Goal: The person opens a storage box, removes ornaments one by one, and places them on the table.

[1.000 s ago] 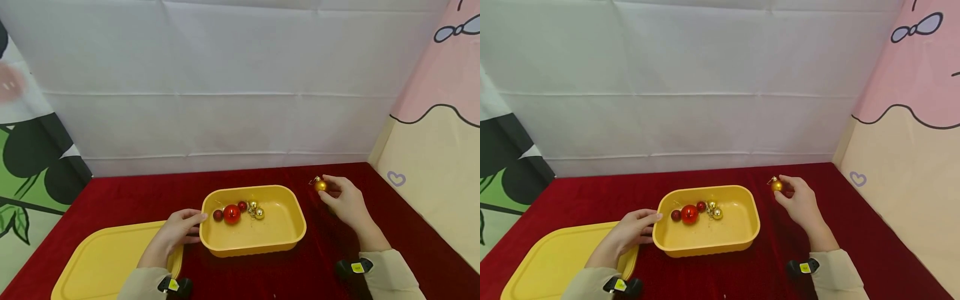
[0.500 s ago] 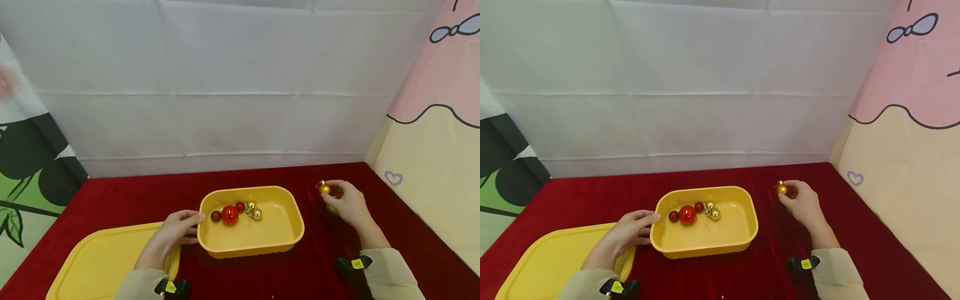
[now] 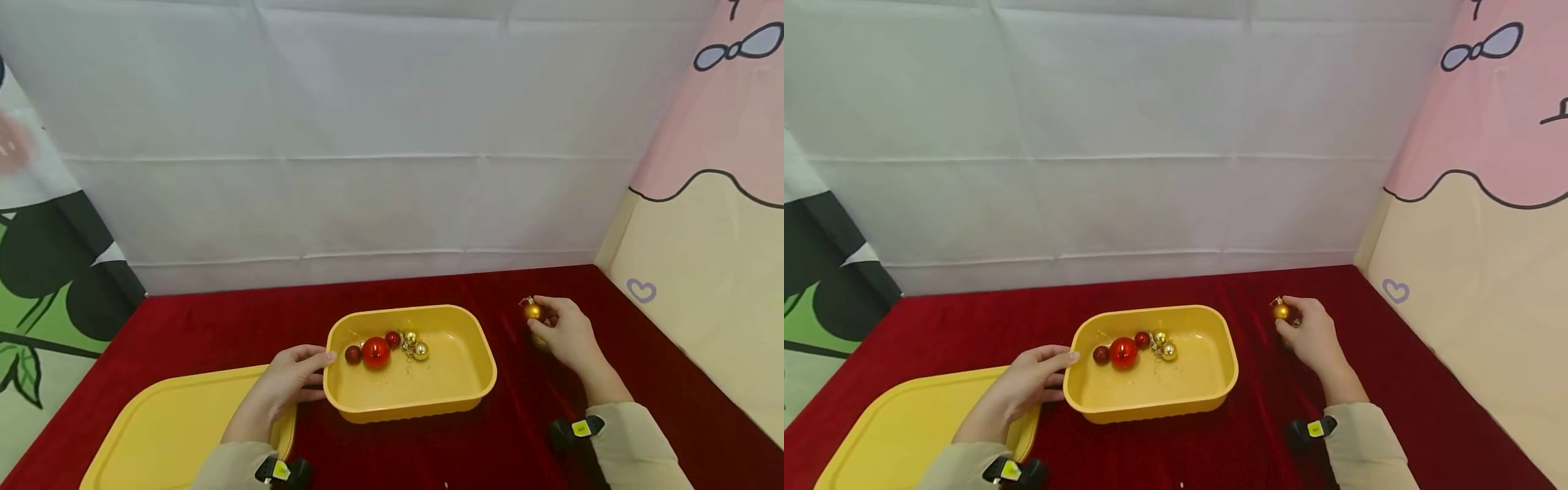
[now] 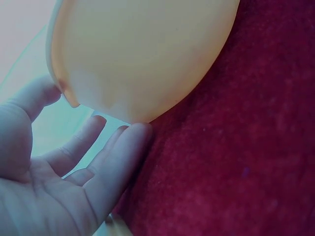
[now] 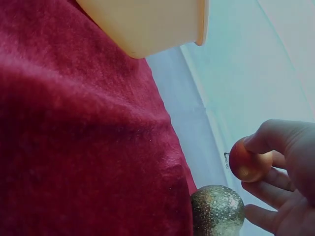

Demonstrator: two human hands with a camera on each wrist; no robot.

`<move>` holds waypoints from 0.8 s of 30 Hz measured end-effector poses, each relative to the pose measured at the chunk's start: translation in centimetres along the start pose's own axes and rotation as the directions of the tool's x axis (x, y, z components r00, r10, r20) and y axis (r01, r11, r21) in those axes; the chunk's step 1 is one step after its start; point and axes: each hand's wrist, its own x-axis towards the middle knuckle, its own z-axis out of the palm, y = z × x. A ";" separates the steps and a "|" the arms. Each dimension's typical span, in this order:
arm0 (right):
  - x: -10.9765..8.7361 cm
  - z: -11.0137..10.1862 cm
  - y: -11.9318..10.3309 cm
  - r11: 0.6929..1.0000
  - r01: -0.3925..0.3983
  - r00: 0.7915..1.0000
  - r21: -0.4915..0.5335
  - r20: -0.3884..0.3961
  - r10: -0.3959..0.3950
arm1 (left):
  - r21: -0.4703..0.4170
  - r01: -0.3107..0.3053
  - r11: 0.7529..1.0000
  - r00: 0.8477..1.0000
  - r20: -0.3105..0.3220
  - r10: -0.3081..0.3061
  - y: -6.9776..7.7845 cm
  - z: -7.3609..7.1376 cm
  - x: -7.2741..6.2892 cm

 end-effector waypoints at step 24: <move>0.3 1.6 0.7 0.999 -0.041 0.997 0.012 0.070 0.040 | 0.022 -0.009 1.000 1.000 0.005 0.009 0.0 0.0 0.1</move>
